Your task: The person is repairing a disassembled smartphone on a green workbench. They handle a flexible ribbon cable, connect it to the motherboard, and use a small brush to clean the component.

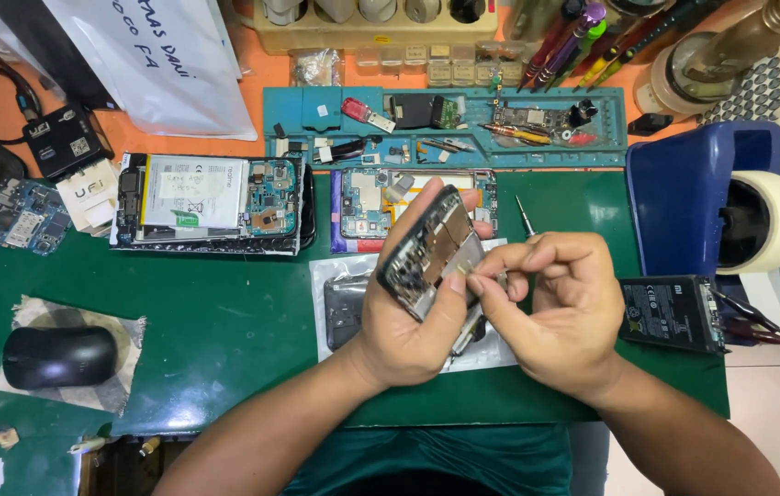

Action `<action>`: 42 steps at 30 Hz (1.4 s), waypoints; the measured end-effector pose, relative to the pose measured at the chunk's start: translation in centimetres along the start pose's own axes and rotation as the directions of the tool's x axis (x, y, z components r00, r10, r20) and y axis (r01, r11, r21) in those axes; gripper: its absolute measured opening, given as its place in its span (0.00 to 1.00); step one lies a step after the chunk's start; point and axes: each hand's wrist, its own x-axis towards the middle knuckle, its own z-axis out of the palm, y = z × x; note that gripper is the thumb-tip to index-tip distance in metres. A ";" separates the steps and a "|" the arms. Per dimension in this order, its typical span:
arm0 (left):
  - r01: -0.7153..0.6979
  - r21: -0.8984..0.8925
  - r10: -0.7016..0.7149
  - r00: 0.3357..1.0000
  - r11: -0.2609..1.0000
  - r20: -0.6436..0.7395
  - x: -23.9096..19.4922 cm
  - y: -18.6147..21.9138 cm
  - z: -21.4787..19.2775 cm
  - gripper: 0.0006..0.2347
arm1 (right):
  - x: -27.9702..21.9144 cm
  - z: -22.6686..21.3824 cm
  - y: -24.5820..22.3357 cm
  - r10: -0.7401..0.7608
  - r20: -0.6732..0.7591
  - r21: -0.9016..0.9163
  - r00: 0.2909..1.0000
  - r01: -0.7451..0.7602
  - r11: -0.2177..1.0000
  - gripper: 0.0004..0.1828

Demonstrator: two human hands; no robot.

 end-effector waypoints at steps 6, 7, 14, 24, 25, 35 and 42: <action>0.195 -0.330 -0.194 0.980 0.924 0.036 0.7 0.2 -0.2 0.27 | 0.4 -0.8 -1.1 -0.325 0.226 -0.395 0.918 0.391 0.831 0.18; 0.196 -0.329 -0.195 0.980 0.924 0.035 0.7 0.3 -0.3 0.27 | 0.5 -1.0 -1.2 -0.324 0.227 -0.393 0.918 0.391 0.832 0.18; 0.228 -0.333 -0.221 0.973 0.915 0.059 1.0 0.7 -0.7 0.27 | 0.4 -1.8 -0.5 -0.349 0.314 -0.386 0.883 0.455 0.802 0.19; 0.288 -0.418 -0.274 0.957 0.862 0.095 1.0 0.7 -0.9 0.28 | 0.1 -1.7 -0.9 -0.346 0.245 -0.414 0.906 0.420 0.807 0.20; 0.288 -0.418 -0.274 0.957 0.861 0.094 1.0 0.7 -0.9 0.28 | 0.1 -1.8 -0.7 -0.345 0.245 -0.414 0.906 0.420 0.808 0.20; 0.263 -0.383 -0.253 0.964 0.886 0.075 1.1 1.0 -0.8 0.28 | 1.0 -2.5 -0.6 -0.417 0.280 -0.621 0.865 0.494 0.609 0.19; 0.269 -0.388 -0.268 0.962 0.882 0.057 1.2 0.5 -1.3 0.26 | 1.3 -2.0 -1.0 -0.359 0.431 -0.589 0.828 0.560 0.583 0.04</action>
